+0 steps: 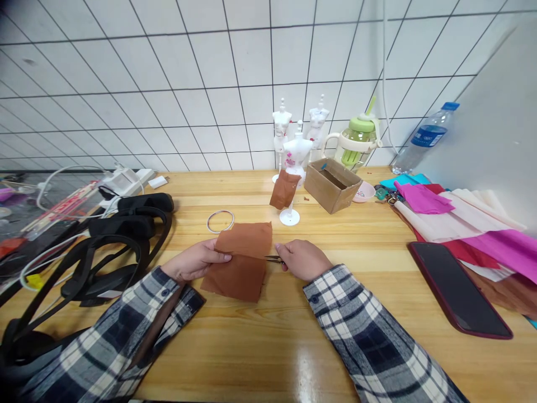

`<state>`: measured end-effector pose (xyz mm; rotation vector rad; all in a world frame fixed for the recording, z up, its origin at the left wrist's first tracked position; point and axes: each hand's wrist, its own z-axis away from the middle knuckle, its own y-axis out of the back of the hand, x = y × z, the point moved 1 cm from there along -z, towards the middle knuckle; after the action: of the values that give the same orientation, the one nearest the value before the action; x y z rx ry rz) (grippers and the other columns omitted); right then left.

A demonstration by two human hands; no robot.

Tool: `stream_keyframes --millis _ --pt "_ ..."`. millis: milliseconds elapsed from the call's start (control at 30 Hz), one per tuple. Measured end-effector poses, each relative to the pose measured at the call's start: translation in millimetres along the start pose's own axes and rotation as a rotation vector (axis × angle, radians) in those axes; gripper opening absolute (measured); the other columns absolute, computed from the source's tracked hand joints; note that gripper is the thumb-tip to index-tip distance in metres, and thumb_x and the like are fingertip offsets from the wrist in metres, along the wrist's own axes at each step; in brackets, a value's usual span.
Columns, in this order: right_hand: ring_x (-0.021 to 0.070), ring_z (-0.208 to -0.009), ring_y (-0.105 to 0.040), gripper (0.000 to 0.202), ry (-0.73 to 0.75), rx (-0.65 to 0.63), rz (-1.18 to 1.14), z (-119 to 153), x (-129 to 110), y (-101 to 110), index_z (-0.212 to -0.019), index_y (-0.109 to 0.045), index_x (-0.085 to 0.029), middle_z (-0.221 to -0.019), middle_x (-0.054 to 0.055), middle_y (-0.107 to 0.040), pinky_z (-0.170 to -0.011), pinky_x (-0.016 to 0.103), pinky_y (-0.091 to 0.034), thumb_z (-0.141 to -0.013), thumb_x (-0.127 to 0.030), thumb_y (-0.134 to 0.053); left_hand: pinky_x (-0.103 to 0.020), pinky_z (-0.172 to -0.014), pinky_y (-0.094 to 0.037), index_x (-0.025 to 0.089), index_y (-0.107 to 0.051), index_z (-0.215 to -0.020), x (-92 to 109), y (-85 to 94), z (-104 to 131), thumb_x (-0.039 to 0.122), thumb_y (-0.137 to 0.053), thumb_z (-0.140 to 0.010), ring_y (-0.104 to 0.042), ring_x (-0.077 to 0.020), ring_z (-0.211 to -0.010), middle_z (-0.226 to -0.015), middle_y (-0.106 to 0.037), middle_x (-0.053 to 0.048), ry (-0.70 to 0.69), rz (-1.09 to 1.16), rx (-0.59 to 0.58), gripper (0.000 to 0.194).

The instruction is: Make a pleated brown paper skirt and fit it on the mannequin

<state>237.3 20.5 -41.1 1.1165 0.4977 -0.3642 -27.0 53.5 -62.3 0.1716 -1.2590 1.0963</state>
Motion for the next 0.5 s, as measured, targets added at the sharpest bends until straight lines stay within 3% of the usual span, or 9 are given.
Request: stream_keyframes --millis 233,367,500 --pt "0.0156 -0.062 -0.057 0.061 0.055 0.063 0.092 2.2 -4.3 -0.1 -0.060 -0.063 -0.020 -0.061 0.004 -0.065 -0.061 0.028 -0.032 -0.097 -0.049 -0.024 -0.031 -0.095 -0.051 0.017 -0.064 -0.119 0.9 -0.7 -1.4 0.001 -0.071 -0.069 -0.066 -0.0238 -0.108 -0.119 -0.069 -0.010 -0.033 0.043 0.045 0.053" --pt "0.0167 -0.068 -0.058 0.056 0.069 0.162 0.209 2.7 -7.3 -1.4 -0.063 -0.062 -0.021 -0.073 0.004 -0.069 -0.061 0.028 -0.030 -0.097 -0.046 -0.025 -0.032 -0.093 -0.051 0.016 -0.063 -0.119 2.8 -6.6 -1.2 0.006 -0.071 -0.071 -0.067 -0.0243 -0.106 -0.119 -0.069 -0.011 -0.023 0.049 0.012 0.049" --pt "0.0164 -0.066 -0.056 0.055 0.063 0.140 0.223 2.9 -9.0 -2.3 -0.061 -0.060 -0.021 -0.070 0.003 -0.068 -0.060 0.028 -0.029 -0.097 -0.045 -0.026 -0.032 -0.094 -0.050 0.014 -0.060 -0.121 4.0 -12.5 -2.0 0.012 -0.071 -0.076 -0.066 -0.0233 -0.106 -0.121 -0.067 -0.013 -0.037 0.013 -0.014 0.047"
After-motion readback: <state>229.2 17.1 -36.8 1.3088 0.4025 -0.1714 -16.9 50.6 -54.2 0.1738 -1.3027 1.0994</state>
